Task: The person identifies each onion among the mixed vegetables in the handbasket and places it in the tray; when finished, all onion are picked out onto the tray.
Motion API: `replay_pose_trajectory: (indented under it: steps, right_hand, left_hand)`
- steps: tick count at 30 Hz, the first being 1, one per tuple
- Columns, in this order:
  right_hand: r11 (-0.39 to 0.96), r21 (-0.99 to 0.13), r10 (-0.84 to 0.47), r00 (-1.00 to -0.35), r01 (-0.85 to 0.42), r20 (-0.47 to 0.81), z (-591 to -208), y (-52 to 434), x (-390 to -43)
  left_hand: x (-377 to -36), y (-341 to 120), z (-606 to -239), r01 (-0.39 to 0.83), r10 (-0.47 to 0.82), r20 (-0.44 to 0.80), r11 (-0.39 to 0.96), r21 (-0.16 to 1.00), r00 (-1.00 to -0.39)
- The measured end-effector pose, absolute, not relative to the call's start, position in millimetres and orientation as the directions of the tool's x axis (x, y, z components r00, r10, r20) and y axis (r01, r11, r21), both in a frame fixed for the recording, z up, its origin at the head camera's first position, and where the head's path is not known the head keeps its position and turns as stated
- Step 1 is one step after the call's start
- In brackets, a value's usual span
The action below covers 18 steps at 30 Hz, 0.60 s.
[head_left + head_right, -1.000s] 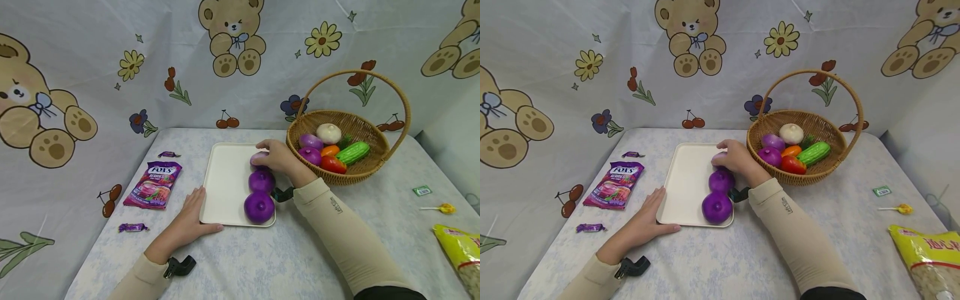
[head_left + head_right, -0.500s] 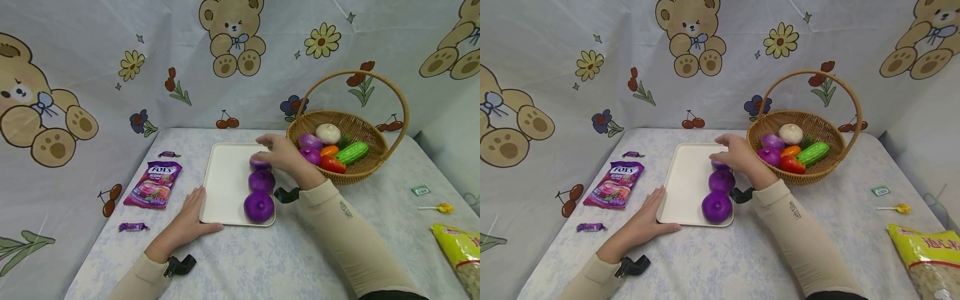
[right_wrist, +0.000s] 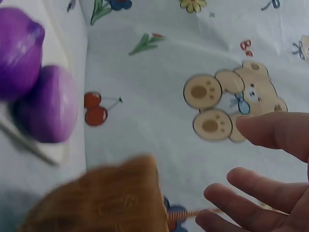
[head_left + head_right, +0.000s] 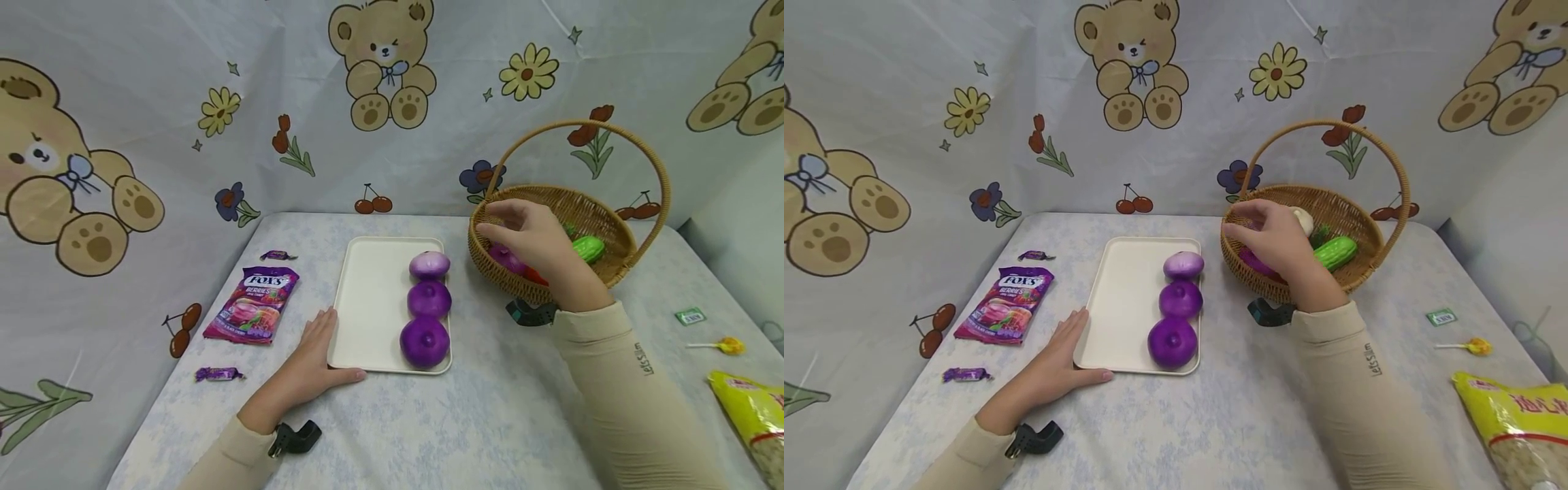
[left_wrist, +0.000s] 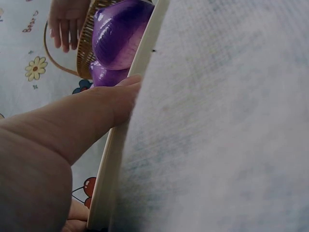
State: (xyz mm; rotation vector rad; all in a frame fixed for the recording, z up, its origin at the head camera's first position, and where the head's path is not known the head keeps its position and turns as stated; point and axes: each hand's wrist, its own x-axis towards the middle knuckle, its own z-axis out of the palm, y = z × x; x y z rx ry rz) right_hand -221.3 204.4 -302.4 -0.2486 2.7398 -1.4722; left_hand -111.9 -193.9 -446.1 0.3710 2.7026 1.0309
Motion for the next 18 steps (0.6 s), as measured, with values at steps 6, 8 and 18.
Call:
replay_pose_trajectory:
  steps: [6,8,18]
  right_hand:
    - [0.544,-0.838,-0.078,-0.997,-0.031,-0.014,-305.8,236.6,-215.6]
    - [0.554,-0.832,-0.071,-0.997,-0.025,-0.018,-306.6,240.6,-214.5]
    - [0.57,-0.82,-0.09,-0.996,-0.047,-0.006,-312.0,245.4,-215.2]
  left_hand:
    - [-111.8,-194.0,-443.9,0.154,0.309,-0.119,0.73,0.666,-0.944]
    - [-111.7,-194.1,-443.1,0.157,0.308,-0.115,0.729,0.666,-0.945]
    - [-112.2,-193.1,-446.1,0.164,0.316,-0.11,0.722,0.672,-0.942]
